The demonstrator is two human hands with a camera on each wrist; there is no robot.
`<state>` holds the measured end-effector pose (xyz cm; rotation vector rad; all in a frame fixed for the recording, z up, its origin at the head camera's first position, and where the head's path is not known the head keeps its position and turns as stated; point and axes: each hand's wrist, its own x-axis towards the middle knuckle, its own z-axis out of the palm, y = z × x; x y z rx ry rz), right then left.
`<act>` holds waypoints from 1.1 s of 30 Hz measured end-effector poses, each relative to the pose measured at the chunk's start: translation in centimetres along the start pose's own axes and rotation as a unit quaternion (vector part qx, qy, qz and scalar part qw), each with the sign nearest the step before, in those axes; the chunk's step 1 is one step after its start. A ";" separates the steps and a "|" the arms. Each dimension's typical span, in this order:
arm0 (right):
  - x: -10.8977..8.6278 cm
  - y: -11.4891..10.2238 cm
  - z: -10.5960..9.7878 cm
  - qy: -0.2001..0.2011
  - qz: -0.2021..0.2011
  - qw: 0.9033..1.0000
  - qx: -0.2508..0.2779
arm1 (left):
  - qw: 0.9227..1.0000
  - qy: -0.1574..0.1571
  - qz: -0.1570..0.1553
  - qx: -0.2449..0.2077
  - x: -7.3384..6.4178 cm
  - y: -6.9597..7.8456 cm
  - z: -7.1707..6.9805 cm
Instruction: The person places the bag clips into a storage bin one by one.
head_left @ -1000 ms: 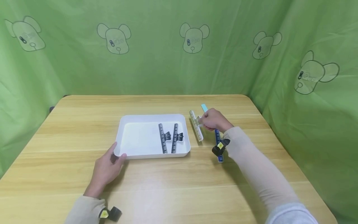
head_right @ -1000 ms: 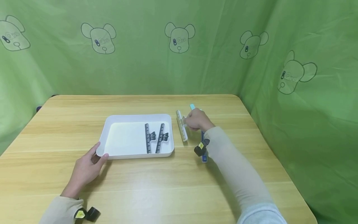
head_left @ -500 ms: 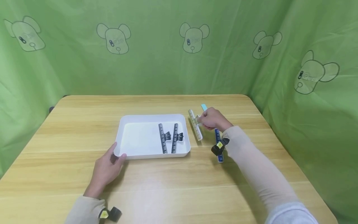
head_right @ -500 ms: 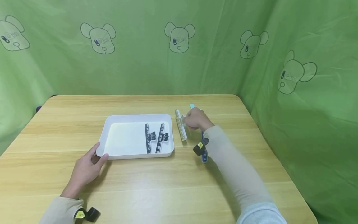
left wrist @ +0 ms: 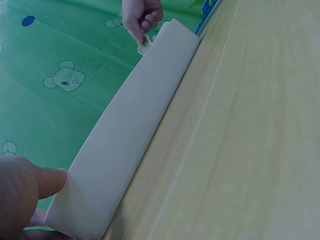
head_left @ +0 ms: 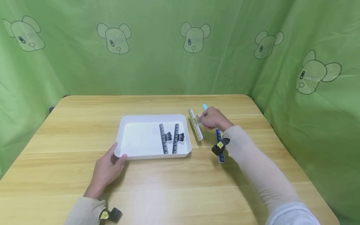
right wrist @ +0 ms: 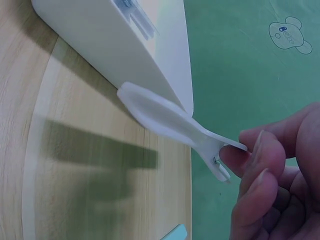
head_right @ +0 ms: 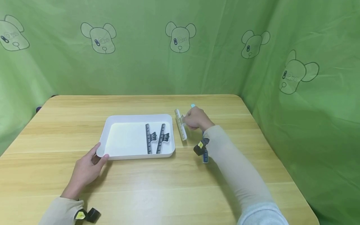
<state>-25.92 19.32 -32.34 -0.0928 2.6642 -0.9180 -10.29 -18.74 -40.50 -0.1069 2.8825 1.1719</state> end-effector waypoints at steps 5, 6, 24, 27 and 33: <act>0.0 -0.2 0.0 0.003 -0.002 1.000 -0.003 | 1.000 -0.001 -0.001 -0.001 0.0 0.0 0.1; 0.0 -0.2 0.0 0.004 -0.001 1.000 -0.004 | 1.000 -0.001 -0.002 -0.001 0.0 0.0 0.1; 0.4 -0.8 0.3 0.001 -0.013 1.000 -0.019 | 1.000 0.004 0.000 -0.006 0.2 0.0 0.2; 0.3 -1.1 0.4 0.004 -0.019 1.000 -0.022 | 1.000 0.002 0.000 -0.006 0.1 0.0 0.2; 0.2 -1.6 0.5 0.002 -0.023 1.000 -0.011 | 1.000 0.003 0.004 -0.006 0.1 0.0 0.1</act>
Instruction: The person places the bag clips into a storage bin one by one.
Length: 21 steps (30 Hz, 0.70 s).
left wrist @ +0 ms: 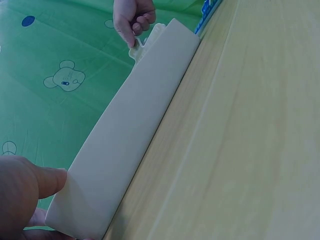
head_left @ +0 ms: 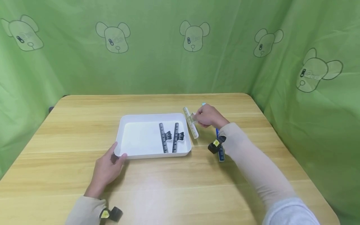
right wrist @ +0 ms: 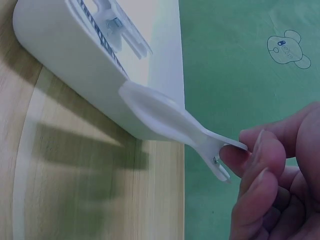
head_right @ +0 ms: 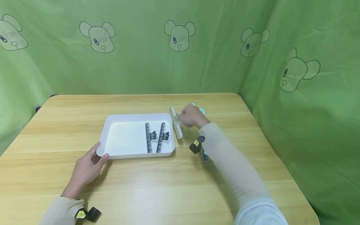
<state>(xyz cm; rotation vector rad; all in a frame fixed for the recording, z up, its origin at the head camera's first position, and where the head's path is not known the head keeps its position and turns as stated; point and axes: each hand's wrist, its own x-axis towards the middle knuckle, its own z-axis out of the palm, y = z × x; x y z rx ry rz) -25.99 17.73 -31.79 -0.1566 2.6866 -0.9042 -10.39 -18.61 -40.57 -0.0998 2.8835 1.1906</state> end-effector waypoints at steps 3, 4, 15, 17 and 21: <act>0.0 -0.3 0.1 -0.003 0.002 1.000 0.006 | 1.000 0.001 0.001 0.000 0.0 0.0 0.0; 0.0 -0.4 0.1 -0.004 0.002 1.000 0.007 | 1.000 0.002 0.001 0.000 0.0 0.0 0.0; -0.1 -0.7 0.7 -0.009 -0.004 1.000 0.015 | 1.000 0.000 0.000 0.004 -0.2 0.0 0.0; 0.0 -0.9 0.8 -0.007 -0.003 1.000 0.011 | 1.000 0.000 0.000 0.003 -0.2 0.0 -0.1; 0.2 -1.1 0.8 -0.005 0.005 1.000 0.006 | 1.000 -0.003 -0.002 0.004 -0.1 0.2 -0.1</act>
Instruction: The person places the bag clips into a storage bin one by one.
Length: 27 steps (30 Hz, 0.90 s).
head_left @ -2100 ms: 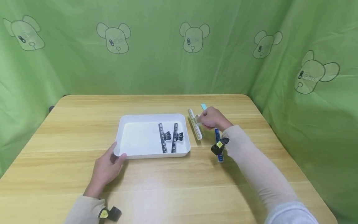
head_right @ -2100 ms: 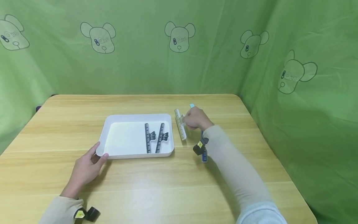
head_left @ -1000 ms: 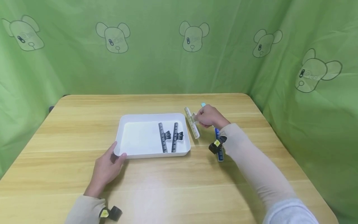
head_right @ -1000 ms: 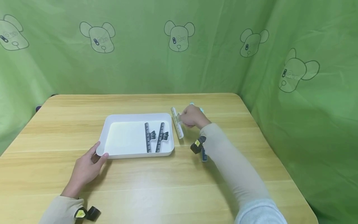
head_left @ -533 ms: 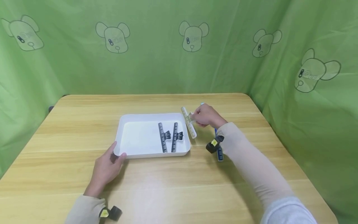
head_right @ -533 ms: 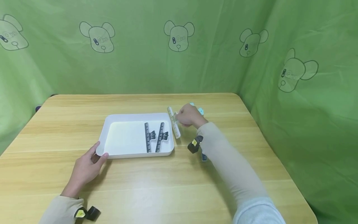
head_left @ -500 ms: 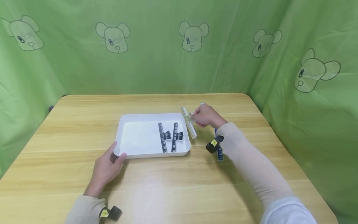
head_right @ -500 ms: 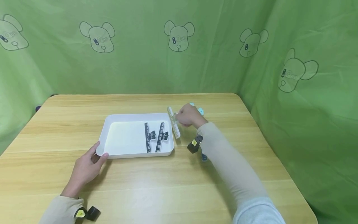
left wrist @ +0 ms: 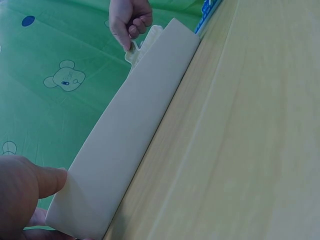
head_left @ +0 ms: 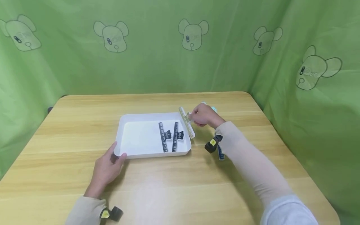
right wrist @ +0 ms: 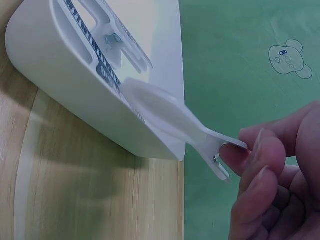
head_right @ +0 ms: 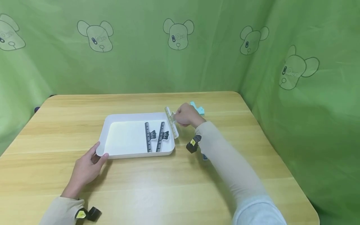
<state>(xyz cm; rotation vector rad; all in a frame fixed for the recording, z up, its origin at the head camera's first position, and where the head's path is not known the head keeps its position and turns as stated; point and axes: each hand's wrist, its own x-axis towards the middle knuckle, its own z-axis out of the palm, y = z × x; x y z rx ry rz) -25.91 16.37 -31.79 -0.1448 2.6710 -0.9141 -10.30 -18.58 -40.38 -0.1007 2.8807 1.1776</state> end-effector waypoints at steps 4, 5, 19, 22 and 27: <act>0.2 -0.3 0.1 -0.006 0.002 1.000 0.008 | 1.000 0.000 -0.001 0.000 0.0 -0.1 0.0; 0.2 -0.3 0.1 -0.006 0.001 1.000 0.010 | 1.000 0.000 -0.001 0.001 0.0 -0.1 0.0; 0.0 -0.9 0.4 -0.008 -0.008 1.000 0.016 | 1.000 0.001 -0.003 0.003 0.1 -0.1 0.0; 0.1 -1.0 0.6 -0.010 -0.008 1.000 0.017 | 1.000 -0.002 -0.006 0.003 0.2 -0.1 0.0; 0.2 -1.1 0.9 -0.015 -0.008 1.000 0.013 | 1.000 -0.005 -0.008 0.003 0.1 -0.1 0.0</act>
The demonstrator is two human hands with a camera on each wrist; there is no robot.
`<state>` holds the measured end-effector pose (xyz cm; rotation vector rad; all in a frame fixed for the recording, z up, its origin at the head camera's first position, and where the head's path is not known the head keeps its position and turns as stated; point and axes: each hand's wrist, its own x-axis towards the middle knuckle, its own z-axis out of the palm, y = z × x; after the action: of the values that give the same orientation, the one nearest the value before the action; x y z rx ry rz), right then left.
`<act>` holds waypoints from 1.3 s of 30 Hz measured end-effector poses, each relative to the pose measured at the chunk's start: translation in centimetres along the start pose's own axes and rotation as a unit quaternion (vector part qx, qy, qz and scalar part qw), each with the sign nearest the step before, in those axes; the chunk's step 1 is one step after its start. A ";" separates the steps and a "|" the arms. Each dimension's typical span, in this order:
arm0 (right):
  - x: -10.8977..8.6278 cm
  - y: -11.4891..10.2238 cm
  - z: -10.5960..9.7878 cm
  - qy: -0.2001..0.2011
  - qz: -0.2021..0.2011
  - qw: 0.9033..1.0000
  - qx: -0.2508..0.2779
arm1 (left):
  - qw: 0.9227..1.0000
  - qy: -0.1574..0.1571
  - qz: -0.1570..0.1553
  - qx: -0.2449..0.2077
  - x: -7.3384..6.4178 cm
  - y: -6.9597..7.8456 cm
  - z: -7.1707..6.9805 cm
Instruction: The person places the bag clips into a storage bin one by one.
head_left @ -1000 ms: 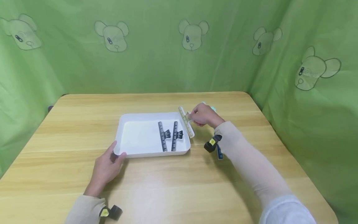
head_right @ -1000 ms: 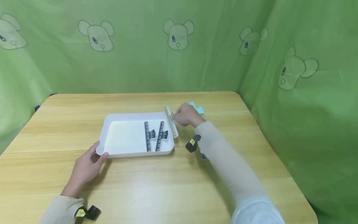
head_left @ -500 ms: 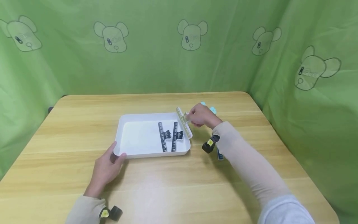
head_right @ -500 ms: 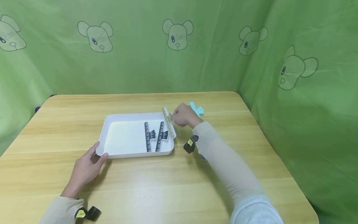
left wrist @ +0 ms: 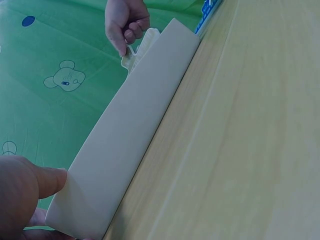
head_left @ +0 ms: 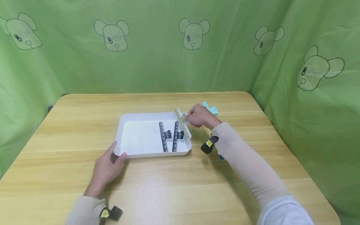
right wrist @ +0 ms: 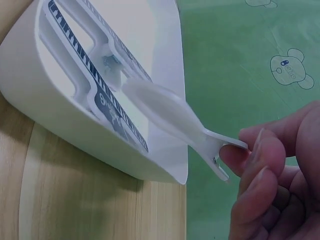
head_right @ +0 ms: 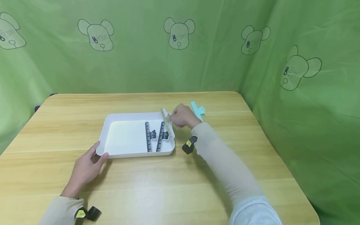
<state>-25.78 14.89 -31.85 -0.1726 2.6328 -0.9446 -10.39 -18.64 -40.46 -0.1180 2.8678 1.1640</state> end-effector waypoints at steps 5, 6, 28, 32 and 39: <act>0.0 -0.4 0.2 0.001 -0.003 1.000 -0.005 | 1.000 0.003 0.001 0.000 0.0 -0.1 0.1; 0.0 -0.4 0.3 0.002 -0.004 1.000 -0.005 | 1.000 0.003 0.002 -0.001 0.0 -0.1 0.1; 0.2 -0.9 0.6 -0.004 -0.007 1.000 0.006 | 1.000 0.002 0.001 0.000 0.2 -0.2 0.0; 0.2 -0.8 0.7 -0.003 -0.008 1.000 0.006 | 1.000 0.006 0.003 0.001 0.0 -0.2 0.1; 0.0 -1.1 0.4 -0.003 -0.004 1.000 0.003 | 1.000 0.002 -0.001 0.001 -0.1 0.1 0.0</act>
<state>-25.61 13.82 -31.50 -0.1830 2.6254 -0.9543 -10.30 -18.55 -40.35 -0.1246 2.8712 1.1628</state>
